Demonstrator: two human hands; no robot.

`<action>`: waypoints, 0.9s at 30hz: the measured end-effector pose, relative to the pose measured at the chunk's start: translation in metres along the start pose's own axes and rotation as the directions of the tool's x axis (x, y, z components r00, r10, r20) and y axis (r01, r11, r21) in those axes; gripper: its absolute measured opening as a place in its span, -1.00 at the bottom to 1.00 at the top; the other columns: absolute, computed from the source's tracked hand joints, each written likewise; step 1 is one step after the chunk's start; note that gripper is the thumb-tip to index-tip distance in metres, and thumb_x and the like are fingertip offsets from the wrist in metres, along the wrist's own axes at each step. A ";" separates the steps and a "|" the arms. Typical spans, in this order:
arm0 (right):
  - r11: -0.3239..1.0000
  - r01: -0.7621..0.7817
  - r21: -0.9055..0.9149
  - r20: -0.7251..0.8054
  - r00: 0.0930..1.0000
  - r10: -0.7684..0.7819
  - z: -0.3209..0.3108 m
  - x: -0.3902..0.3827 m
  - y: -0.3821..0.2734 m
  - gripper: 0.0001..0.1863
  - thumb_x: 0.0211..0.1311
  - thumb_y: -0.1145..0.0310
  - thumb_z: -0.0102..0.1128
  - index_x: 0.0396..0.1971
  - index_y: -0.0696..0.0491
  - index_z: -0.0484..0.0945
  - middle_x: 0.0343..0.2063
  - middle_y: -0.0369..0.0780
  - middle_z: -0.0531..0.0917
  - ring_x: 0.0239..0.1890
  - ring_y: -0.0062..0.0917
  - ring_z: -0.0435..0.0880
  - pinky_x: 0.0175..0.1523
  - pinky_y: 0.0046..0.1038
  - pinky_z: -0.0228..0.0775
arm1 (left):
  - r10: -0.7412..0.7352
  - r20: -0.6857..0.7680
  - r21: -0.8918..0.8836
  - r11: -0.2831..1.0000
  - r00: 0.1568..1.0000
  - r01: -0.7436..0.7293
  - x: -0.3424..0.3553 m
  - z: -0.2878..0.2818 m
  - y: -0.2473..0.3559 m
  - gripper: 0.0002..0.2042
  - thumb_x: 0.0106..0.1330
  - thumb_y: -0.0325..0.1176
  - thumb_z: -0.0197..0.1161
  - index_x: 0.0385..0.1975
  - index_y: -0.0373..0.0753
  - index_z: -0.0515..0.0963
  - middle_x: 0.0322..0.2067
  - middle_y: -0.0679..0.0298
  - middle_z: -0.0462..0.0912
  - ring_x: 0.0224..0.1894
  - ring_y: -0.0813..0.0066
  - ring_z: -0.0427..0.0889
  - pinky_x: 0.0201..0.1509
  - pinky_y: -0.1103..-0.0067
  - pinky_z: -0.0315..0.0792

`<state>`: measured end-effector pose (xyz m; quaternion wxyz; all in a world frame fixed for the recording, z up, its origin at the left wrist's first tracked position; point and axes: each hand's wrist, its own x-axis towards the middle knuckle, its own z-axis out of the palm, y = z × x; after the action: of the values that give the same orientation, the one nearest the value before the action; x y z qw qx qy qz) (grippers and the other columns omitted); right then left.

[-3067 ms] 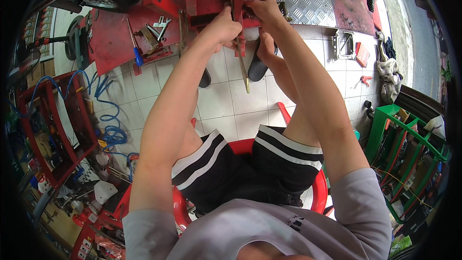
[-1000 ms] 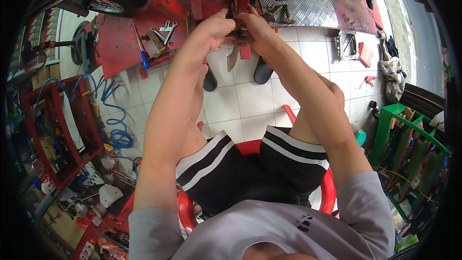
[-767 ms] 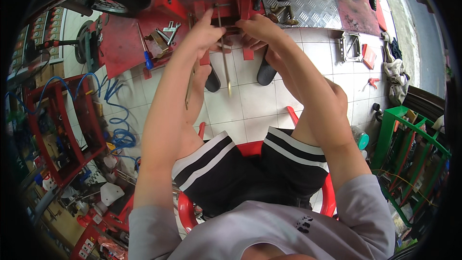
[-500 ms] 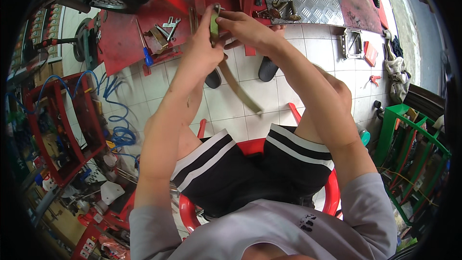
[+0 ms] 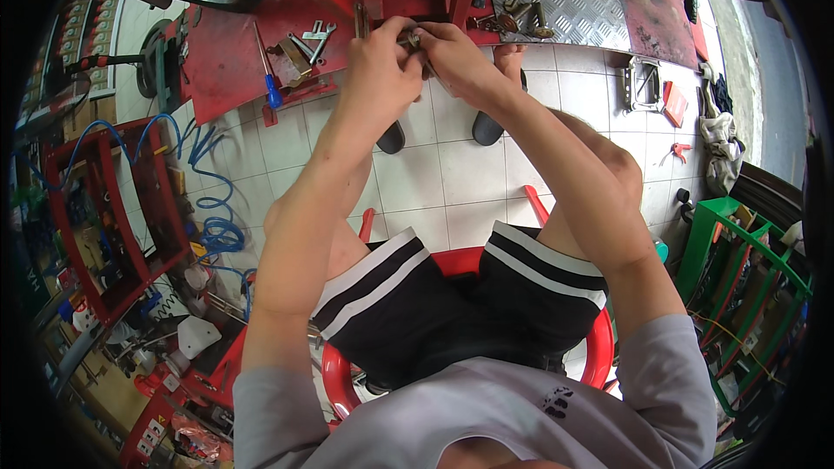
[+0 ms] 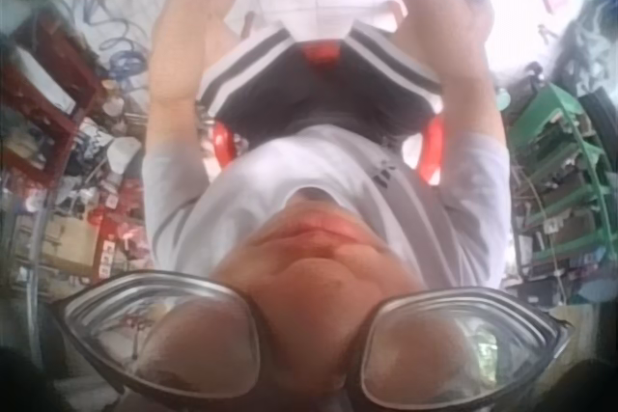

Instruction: The person sits on a red chair in a workshop and works on a small mechanical component held in their hands. They use a wrench to tighten or loosen parts of the component, occasionally placing it on a red workbench to adjust it further.

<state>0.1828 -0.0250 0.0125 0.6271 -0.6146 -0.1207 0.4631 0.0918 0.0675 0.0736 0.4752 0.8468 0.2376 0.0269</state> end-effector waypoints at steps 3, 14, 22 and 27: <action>0.999 -0.003 -0.051 -0.030 1.000 0.002 -0.001 -0.004 -0.007 -0.67 0.45 0.33 -0.17 -0.20 0.27 0.53 -0.46 -0.23 0.58 -0.47 -0.62 0.49 -0.33 -0.51 0.37 | 0.121 -0.095 0.261 0.961 0.988 -0.093 0.002 -0.006 -0.005 -0.81 0.20 -0.41 0.27 -0.26 -0.39 0.60 -0.60 0.11 0.67 -0.54 0.31 0.69 -0.40 0.50 0.52; 0.935 0.261 0.239 -0.130 0.963 -0.236 -0.002 -0.005 -0.012 -0.70 0.40 0.27 -0.07 -0.17 0.22 0.50 -0.38 -0.24 0.59 -0.39 -0.63 0.50 -0.27 -0.52 0.39 | 0.205 -0.284 0.105 0.978 0.937 -0.183 0.008 0.002 -0.010 -0.83 0.21 -0.36 0.29 -0.41 -0.37 0.67 -0.59 0.04 0.65 -0.55 0.21 0.67 -0.39 0.45 0.49; 0.925 0.376 -0.058 0.039 0.926 -0.375 -0.008 0.001 -0.009 -0.78 0.31 0.39 0.11 -0.14 0.20 0.49 -0.29 -0.22 0.62 -0.24 -0.59 0.56 -0.12 -0.49 0.41 | 0.113 -0.147 -0.085 0.988 0.983 -0.127 0.016 -0.017 -0.027 -0.85 0.29 -0.45 0.18 -0.24 -0.39 0.57 -0.54 0.11 0.67 -0.57 0.32 0.65 -0.43 0.49 0.49; 0.934 0.354 -0.051 0.050 0.935 -0.351 -0.011 0.002 -0.009 -0.77 0.31 0.36 0.15 -0.16 0.20 0.51 -0.35 -0.23 0.63 -0.32 -0.63 0.56 -0.21 -0.53 0.39 | 0.122 -0.083 -0.079 0.989 0.989 -0.129 0.017 -0.018 -0.030 -0.79 0.31 -0.51 0.10 -0.08 -0.35 0.47 -0.47 0.12 0.68 -0.50 0.32 0.68 -0.39 0.50 0.51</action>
<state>0.1958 -0.0287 0.0175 0.6788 -0.5921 -0.2551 0.3516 0.0909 0.1019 0.0555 0.4982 0.8376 0.2009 0.0998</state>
